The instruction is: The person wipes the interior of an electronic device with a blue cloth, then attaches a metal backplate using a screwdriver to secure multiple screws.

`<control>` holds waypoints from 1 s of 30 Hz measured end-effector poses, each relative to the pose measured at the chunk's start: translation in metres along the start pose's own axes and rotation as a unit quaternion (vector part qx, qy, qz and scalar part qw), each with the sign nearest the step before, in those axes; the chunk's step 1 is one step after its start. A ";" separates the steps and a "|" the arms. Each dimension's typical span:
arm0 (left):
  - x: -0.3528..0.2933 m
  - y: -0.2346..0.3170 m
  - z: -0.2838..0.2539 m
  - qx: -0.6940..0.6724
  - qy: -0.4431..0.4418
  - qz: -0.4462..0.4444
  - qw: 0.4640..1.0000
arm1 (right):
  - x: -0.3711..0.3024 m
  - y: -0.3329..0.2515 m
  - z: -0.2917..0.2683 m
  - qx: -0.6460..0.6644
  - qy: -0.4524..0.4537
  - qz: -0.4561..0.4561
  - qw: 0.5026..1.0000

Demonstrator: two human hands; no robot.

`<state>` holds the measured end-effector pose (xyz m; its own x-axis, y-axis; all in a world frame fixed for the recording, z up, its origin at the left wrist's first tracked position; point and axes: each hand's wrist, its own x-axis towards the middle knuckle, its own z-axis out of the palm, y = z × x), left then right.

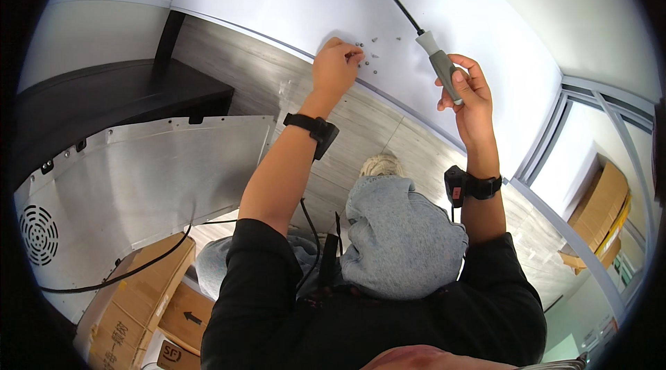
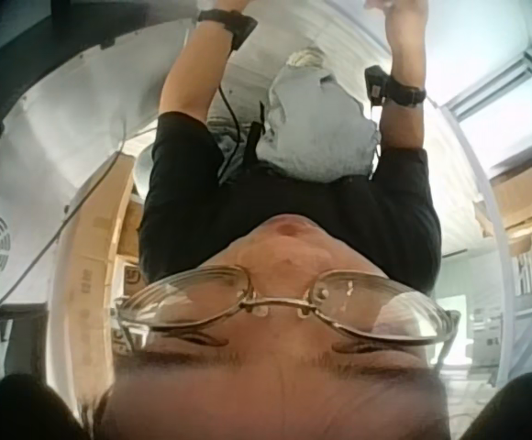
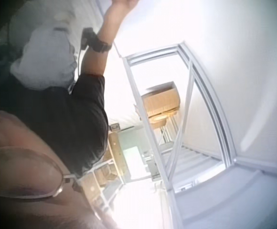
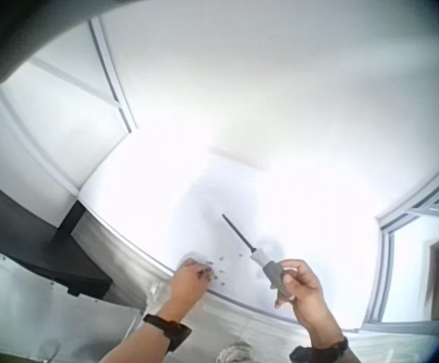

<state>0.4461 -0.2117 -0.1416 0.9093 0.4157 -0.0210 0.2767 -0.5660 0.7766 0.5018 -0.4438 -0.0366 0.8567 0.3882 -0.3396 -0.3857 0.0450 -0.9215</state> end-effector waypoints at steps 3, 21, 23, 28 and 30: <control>0.000 -0.003 -0.013 -0.248 0.011 -0.137 0.959 | 0.001 -0.001 -0.002 -0.043 -0.011 -0.013 0.999; -0.113 0.016 -0.195 -0.736 0.191 -0.107 0.640 | 0.013 -0.035 0.121 -0.113 -0.294 -0.051 0.948; -0.125 0.017 -0.209 -0.732 0.219 -0.084 0.640 | 0.010 -0.043 0.139 -0.118 -0.323 -0.067 0.937; -0.152 0.033 -0.243 -0.670 0.308 -0.069 0.671 | -0.004 -0.064 0.179 -0.138 -0.386 -0.123 0.904; -0.163 0.041 -0.255 -0.647 0.338 -0.046 0.682 | -0.011 -0.071 0.192 -0.132 -0.400 -0.148 0.895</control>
<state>0.2298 -0.1210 0.0538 0.4348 0.8877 -0.1517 -0.5813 0.4053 0.7055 0.4537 -0.2746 0.0692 0.3485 0.9346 0.0718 0.0024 0.0757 -0.9971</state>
